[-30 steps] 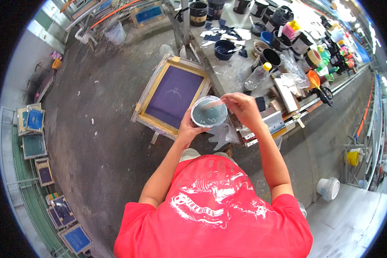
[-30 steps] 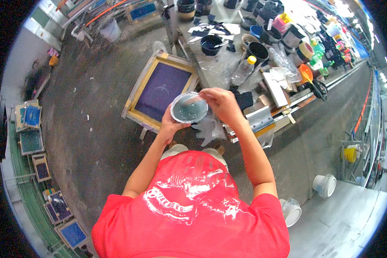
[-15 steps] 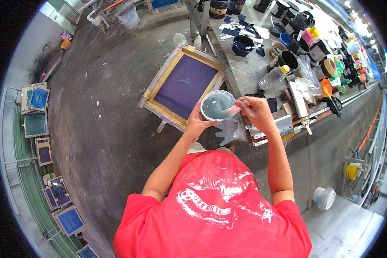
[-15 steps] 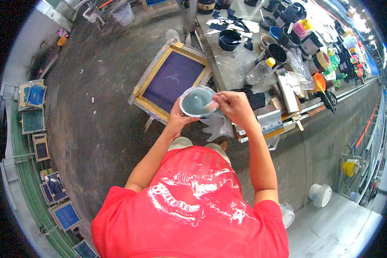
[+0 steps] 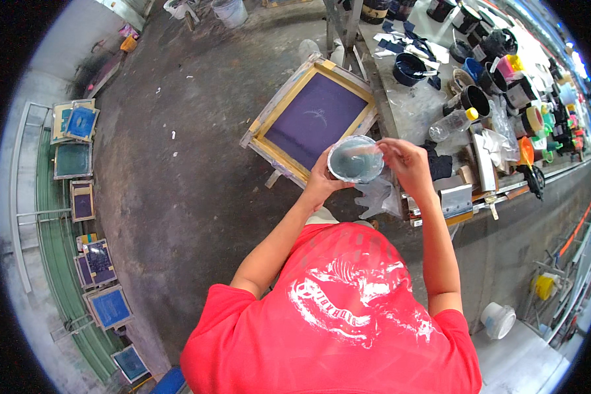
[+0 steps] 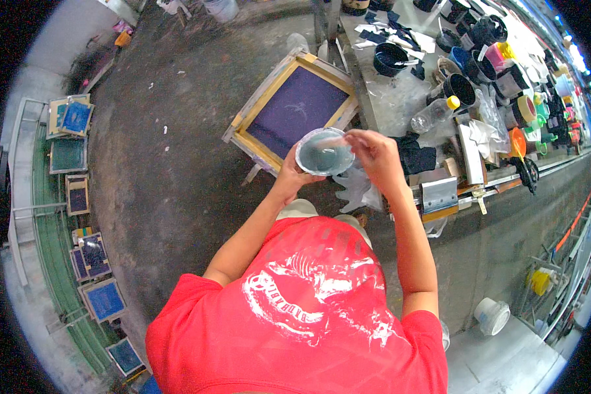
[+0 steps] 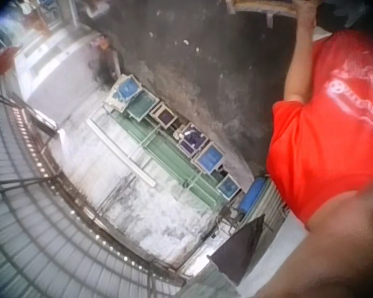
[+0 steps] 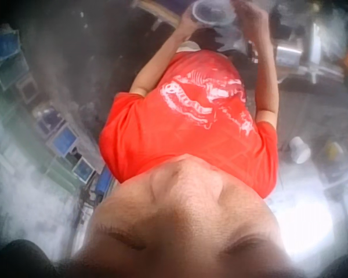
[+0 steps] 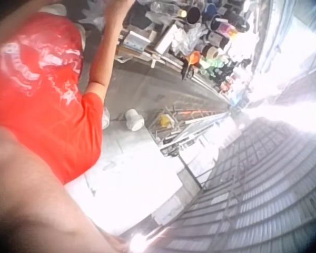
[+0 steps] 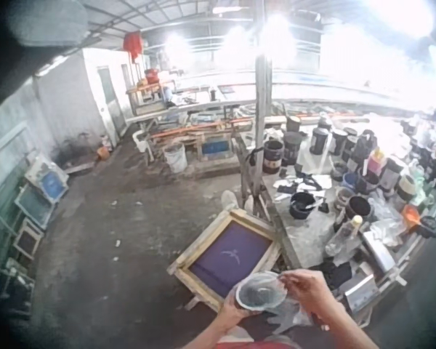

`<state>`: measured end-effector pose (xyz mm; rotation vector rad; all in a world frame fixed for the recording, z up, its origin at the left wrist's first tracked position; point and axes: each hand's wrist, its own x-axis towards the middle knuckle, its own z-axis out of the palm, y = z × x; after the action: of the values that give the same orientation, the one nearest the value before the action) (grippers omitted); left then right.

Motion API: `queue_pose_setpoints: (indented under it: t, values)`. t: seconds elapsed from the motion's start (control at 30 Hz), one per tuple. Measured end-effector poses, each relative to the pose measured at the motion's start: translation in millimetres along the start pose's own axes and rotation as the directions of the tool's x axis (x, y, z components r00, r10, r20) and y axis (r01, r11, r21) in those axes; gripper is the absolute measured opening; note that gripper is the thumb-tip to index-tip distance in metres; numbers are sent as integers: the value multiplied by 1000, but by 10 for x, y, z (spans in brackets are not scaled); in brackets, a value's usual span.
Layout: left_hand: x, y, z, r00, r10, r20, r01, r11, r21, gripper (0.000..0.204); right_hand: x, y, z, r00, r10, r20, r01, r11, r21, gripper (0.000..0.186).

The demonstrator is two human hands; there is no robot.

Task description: The person mixes a light-colored paste in a small container, then carries a screen-printing frame to a conveyor. They use a squeegee to pull the paste across the screen, depositing it onto blue fabric pieces below.

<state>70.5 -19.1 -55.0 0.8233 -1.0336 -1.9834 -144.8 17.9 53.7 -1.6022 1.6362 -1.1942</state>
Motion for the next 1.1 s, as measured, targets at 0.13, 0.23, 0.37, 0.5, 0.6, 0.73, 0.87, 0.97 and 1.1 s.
queue_pose_setpoints:
  t: [0.13,0.23,0.37,0.5,0.6,0.73,0.87,0.97,1.1]
  values:
    - [14,-62,-200,998,49,-49,-49,999,8,101,78,54,6,993,46,105,-31,990,-137,17]
    - [-32,-23,-292,997,1,-72,-3,1000,-23,101,55,-36,283,963,152,221,-168,984,56,22]
    - [-86,55,-475,993,69,-100,-64,997,46,95,258,144,534,993,-55,101,61,997,-53,21]
    - [-129,40,-709,976,136,-169,-107,980,170,90,292,168,736,969,-3,246,23,997,-78,19]
    - [-169,-13,-862,962,160,-219,-108,967,230,89,304,226,984,978,-36,206,35,999,11,19]
    - [-190,-12,-1017,950,187,-249,-126,962,242,85,369,399,1128,980,-167,108,173,984,-49,20]
    - [-194,-37,-1149,944,173,-282,-89,953,289,87,317,348,1250,975,-10,222,-2,998,55,19]
    - [-144,-55,-1240,940,210,-268,-59,876,478,89,303,488,1260,997,-44,62,39,996,83,19]
    - [-84,-64,-1427,928,292,-231,-9,637,771,90,166,569,1126,998,-44,36,44,999,-13,18]
